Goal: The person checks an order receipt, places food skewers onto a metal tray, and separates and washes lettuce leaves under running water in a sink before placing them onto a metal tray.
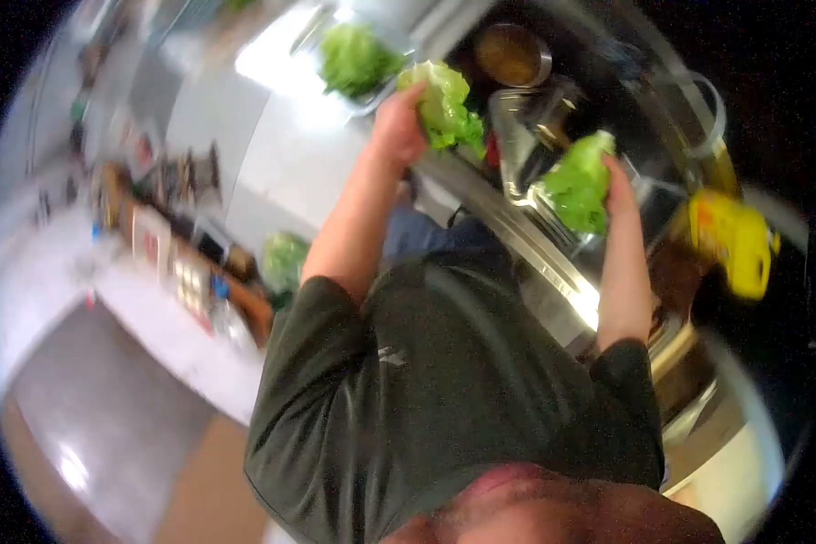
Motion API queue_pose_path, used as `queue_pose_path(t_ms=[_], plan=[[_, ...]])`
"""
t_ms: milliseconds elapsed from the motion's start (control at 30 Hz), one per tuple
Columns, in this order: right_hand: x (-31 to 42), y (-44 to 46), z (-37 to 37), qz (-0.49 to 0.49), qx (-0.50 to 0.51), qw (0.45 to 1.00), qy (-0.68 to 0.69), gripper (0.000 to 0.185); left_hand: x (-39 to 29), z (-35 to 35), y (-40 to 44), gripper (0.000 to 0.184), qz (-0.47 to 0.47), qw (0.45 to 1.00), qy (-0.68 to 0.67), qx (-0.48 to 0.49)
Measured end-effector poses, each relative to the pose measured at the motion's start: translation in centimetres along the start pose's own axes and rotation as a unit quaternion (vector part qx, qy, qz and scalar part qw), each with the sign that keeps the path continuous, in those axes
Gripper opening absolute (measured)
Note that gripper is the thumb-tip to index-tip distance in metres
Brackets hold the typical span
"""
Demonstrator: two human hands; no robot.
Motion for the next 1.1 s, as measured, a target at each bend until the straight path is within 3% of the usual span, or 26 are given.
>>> queue_pose_path(t_ms=[67,133,200,300,367,500,633,700,733,767,800,867,900,933,1000,1033,1100], plan=[[-1.7,2.8,-2.3,0.015,-0.018,1.0,-0.004,0.058,-2.0,-5.8,-6.7,0.032,0.01,0.993,0.063,-0.099],[-0.5,3.0,-1.4,0.023,0.015,1.0,0.008,0.054,-3.0,-11.4,-13.7,0.032,0.079,0.966,0.083,-0.232],[1.0,3.4,0.0,0.033,0.019,0.999,-0.026,0.049,-1.8,-18.7,-20.2,0.034,0.097,0.948,0.027,-0.303],[3.6,0.7,3.7,0.094,0.029,0.994,-0.041,0.046,4.7,-27.1,-29.7,0.028,0.121,0.894,-0.025,-0.43],[4.8,0.7,5.8,0.069,0.025,0.99,-0.117,0.047,10.3,-30.9,-35.2,0.03,0.13,0.87,-0.068,-0.47],[7.1,-0.8,9.4,0.102,0.101,0.973,-0.183,0.051,22.1,-32.2,-43.9,0.037,0.035,0.785,-0.108,-0.609],[7.7,1.0,12.5,0.137,0.163,0.958,-0.194,0.052,36.4,-35.5,-44.9,0.05,-0.04,0.757,-0.072,-0.648],[8.5,0.3,14.0,0.124,0.172,0.95,-0.229,0.054,45.9,-36.4,-44.4,0.056,-0.151,0.719,0.027,-0.678],[7.8,-2.7,16.8,0.077,0.126,0.955,-0.257,0.053,45.2,-34.0,-45.2,0.063,-0.195,0.758,0.081,-0.617],[8.2,-2.0,17.0,0.067,0.092,0.961,-0.251,0.052,43.6,-31.2,-44.1,0.072,-0.202,0.764,0.128,-0.599],[8.1,0.1,14.8,0.03,0.114,0.963,-0.243,0.05,48.4,-33.4,-43.1,0.072,-0.227,0.783,0.227,-0.532],[7.1,-1.7,15.9,0.006,0.108,0.975,-0.196,0.044,46.6,-33.0,-41.1,0.066,-0.164,0.731,0.283,-0.599],[6.8,-0.3,15.1,0.013,0.123,0.982,-0.143,0.038,45.9,-35.6,-39.3,0.057,-0.155,0.761,0.26,-0.574],[7.0,0.1,15.3,0.056,0.135,0.986,-0.076,0.038,41.3,-37.3,-36.0,0.052,-0.12,0.78,0.248,-0.562],[6.8,-1.7,16.1,-0.014,0.161,0.985,-0.055,0.039,31.9,-38.0,-31.8,0.043,-0.073,0.808,0.213,-0.545],[7.0,-3.5,17.8,-0.027,0.164,0.986,-0.032,0.04,24.6,-35.2,-29.4,0.035,0.044,0.804,0.268,-0.528],[6.8,-4.2,17.9,-0.026,0.177,0.983,0.031,0.039,14.4,-29.5,-23.3,0.039,0.163,0.828,0.366,-0.392]])
Point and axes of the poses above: each hand's wrist, its own y-axis towards the middle knuckle, its own z-axis out of the palm, x = y × z, the point moved 1 cm from there along y, towards the middle knuckle, and after that the axes turned 9 degrees about -z, right-handed, at the moved point
